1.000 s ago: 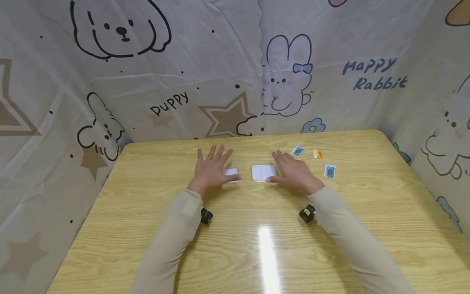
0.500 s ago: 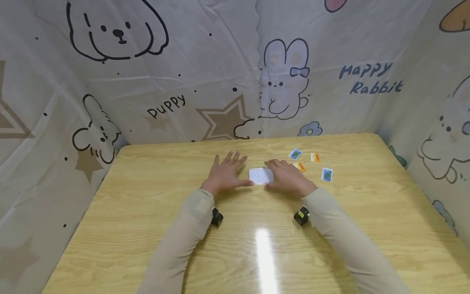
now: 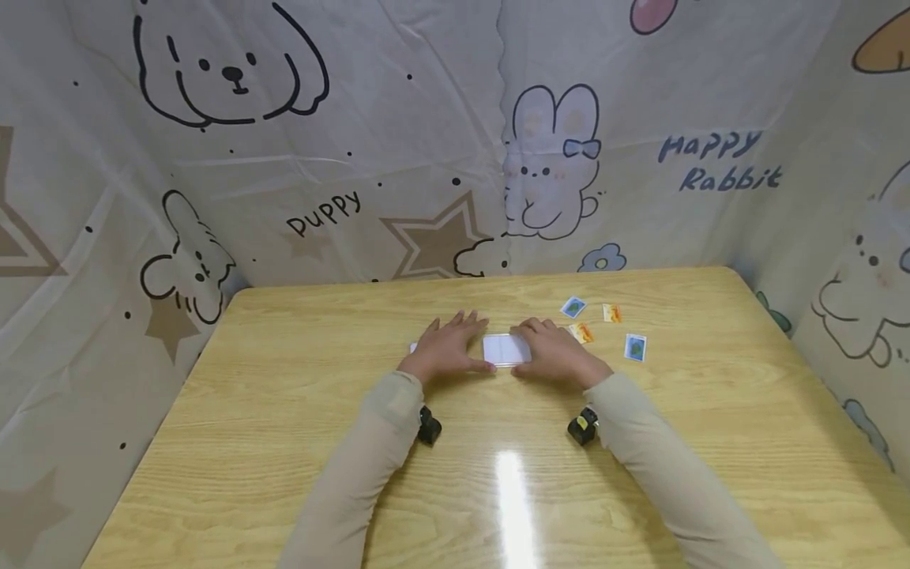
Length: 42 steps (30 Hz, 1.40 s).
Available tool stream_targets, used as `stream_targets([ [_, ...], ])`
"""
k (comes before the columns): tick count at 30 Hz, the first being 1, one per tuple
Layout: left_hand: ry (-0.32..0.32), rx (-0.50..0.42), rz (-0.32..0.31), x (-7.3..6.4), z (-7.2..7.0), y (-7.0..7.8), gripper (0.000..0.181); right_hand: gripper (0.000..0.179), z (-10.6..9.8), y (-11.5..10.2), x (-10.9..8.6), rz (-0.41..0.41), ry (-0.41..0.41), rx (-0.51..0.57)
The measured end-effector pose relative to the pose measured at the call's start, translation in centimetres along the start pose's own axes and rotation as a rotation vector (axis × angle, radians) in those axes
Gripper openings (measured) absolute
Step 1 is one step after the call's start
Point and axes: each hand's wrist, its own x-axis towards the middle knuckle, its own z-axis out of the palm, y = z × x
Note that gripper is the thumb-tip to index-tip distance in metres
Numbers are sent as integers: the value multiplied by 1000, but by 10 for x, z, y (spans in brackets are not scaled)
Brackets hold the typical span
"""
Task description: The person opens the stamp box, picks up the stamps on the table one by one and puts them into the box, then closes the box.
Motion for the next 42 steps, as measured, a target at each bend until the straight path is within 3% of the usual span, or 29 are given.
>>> stream_targets([
  [11, -26, -73, 9, 3, 4, -1, 91, 71, 4, 4, 1, 27, -26, 61],
  [18, -34, -72, 9, 2, 4, 1, 88, 67, 2, 4, 3, 17, -42, 108],
  [25, -35, -67, 12, 3, 3, 1, 84, 66, 2, 8, 4, -39, -9, 129],
  [42, -47, -106, 1, 3, 2, -4, 82, 64, 2, 12, 2, -60, 33, 255],
])
